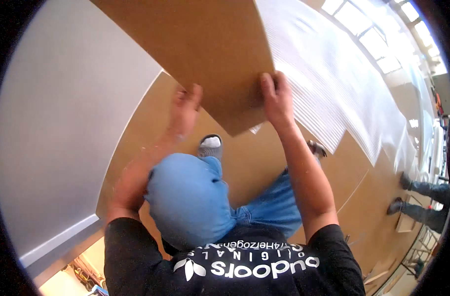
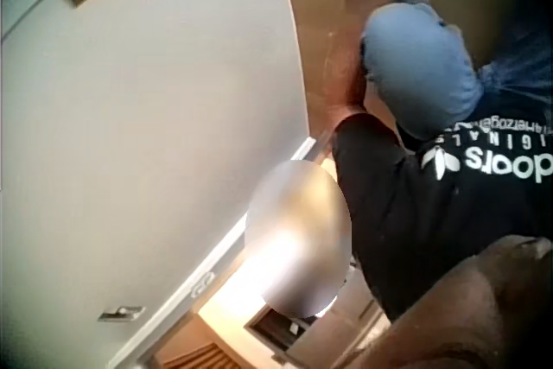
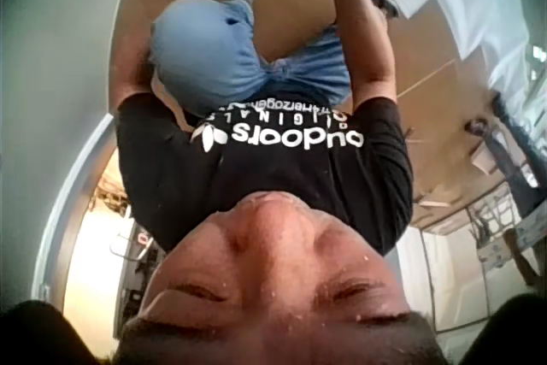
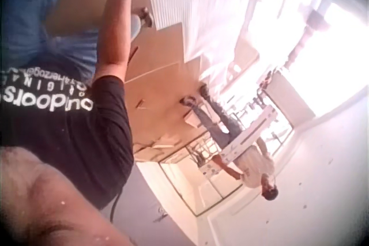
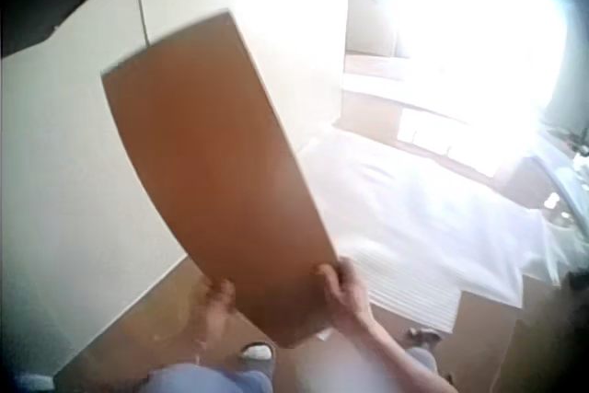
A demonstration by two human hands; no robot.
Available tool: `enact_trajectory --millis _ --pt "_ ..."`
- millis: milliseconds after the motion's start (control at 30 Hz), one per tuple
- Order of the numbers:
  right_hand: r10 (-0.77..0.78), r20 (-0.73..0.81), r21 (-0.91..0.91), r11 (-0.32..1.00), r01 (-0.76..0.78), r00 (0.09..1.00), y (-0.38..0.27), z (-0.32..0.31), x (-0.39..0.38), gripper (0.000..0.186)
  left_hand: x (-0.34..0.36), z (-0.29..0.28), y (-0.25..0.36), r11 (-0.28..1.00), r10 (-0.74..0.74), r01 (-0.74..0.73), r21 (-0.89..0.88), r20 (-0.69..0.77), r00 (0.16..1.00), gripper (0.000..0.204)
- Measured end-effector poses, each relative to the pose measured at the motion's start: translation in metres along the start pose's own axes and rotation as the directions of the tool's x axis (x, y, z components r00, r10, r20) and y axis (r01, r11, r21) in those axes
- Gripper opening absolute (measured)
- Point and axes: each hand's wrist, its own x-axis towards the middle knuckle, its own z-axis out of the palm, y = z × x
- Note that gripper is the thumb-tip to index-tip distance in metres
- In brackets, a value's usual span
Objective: The person cuts white foam underlayment with a utility knife, fits laminate planks together using a hammer and a tapping block, and aligns the planks by hand.
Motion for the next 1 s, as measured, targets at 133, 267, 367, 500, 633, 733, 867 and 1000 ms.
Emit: enact_trajectory --millis 133,267,367,500,633,733,867,1000 --pt "0.013 -0.073 -0.249 0.968 -0.031 0.997 0.058 -0.002 0.013 0.042 0.029 -0.018 -0.009 0.988 0.087 -0.056 -0.147 0.217 0.972 0.036" --pt "0.161 0.054 -0.522 0.846 -0.11 0.985 0.129 -0.005 0.034 0.047 0.087 -0.053 -0.075 0.943 -0.237 0.17 -0.288 -0.221 0.946 0.04" --pt "0.215 0.096 -0.588 0.8 -0.119 0.972 0.174 0.043 0.04 0.046 0.117 -0.095 -0.179 0.923 -0.382 0.318 -0.217 -0.414 0.826 0.051" --pt "0.319 0.108 -0.593 0.781 -0.196 0.942 0.225 0.088 0.061 0.045 0.152 -0.123 -0.209 0.851 -0.434 0.505 0.143 -0.348 0.831 0.063" --pt "0.333 0.149 -0.612 0.77 -0.177 0.931 0.233 0.124 0.102 0.049 0.209 -0.14 -0.173 0.725 -0.505 0.533 0.436 -0.19 0.842 0.07" --pt "0.32 0.181 -0.61 0.778 -0.15 0.93 0.231 0.157 0.115 0.046 0.233 -0.168 -0.181 0.668 -0.54 0.566 0.483 -0.209 0.815 0.073" --pt "0.32 0.181 -0.632 0.762 -0.139 0.93 0.235 0.171 0.116 0.043 0.249 -0.174 -0.179 0.495 -0.568 0.523 0.694 -0.197 0.799 0.064" --pt "0.249 0.144 -0.616 0.78 -0.11 0.958 0.229 0.177 0.114 0.036 0.259 -0.178 -0.184 0.212 -0.51 0.312 0.926 -0.167 0.843 0.05"
